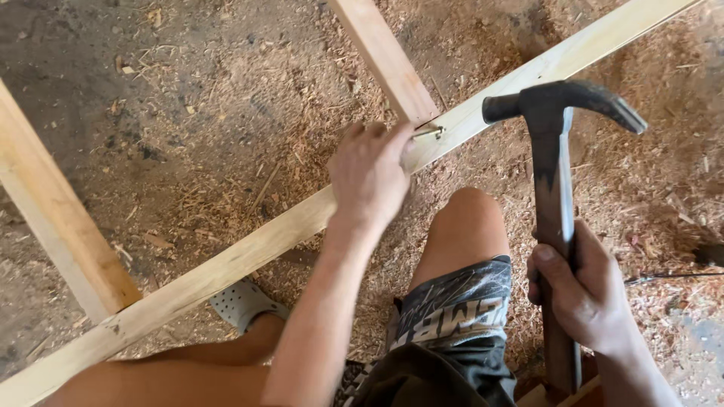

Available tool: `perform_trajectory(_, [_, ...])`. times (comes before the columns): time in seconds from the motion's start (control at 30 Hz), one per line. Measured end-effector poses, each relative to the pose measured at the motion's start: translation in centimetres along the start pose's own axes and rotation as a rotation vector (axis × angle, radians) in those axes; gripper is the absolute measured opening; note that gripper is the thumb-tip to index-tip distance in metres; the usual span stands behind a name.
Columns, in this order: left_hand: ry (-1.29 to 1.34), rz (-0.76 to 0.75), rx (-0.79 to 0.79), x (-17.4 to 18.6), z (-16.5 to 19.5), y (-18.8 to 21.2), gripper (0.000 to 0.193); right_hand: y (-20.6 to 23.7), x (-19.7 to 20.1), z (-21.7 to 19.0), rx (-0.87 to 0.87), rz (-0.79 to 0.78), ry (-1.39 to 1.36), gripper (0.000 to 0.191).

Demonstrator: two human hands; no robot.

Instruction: The person hammers nails into a wooden frame to join two pieces of lumber. They hold each nail with one hand and strike it with a hammer using the other hand, working at several joints along the frame.

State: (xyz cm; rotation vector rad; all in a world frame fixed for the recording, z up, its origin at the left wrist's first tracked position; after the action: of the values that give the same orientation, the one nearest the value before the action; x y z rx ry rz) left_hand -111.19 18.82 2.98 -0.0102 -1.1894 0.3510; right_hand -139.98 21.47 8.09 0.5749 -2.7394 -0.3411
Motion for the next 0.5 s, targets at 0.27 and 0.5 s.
perform_trajectory(0.27, [0.145,-0.161,-0.046,-0.3,-1.7,-1.2,0.008,-0.5,-0.8,2.3,-0.018,-0.028,-0.055,0.017])
perform_trajectory(0.5, [0.149,-0.103,-0.07,-0.5,-1.7,-1.2,0.009,-0.9,-1.5,0.2,-0.065,-0.017,-0.062,0.018])
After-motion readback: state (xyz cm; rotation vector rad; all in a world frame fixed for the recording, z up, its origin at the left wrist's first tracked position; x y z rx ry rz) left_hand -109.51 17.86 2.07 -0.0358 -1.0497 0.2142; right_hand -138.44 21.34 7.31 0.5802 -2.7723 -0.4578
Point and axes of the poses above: each hand's wrist, its own y-axis away from the middle knuckle, its own x-axis out of the back of the hand, z = x × y, the point moved 2 cm from there along -y, towards the middle knuckle, and after that the axes turned 12 degrees about -y, right-handed, at the moved point
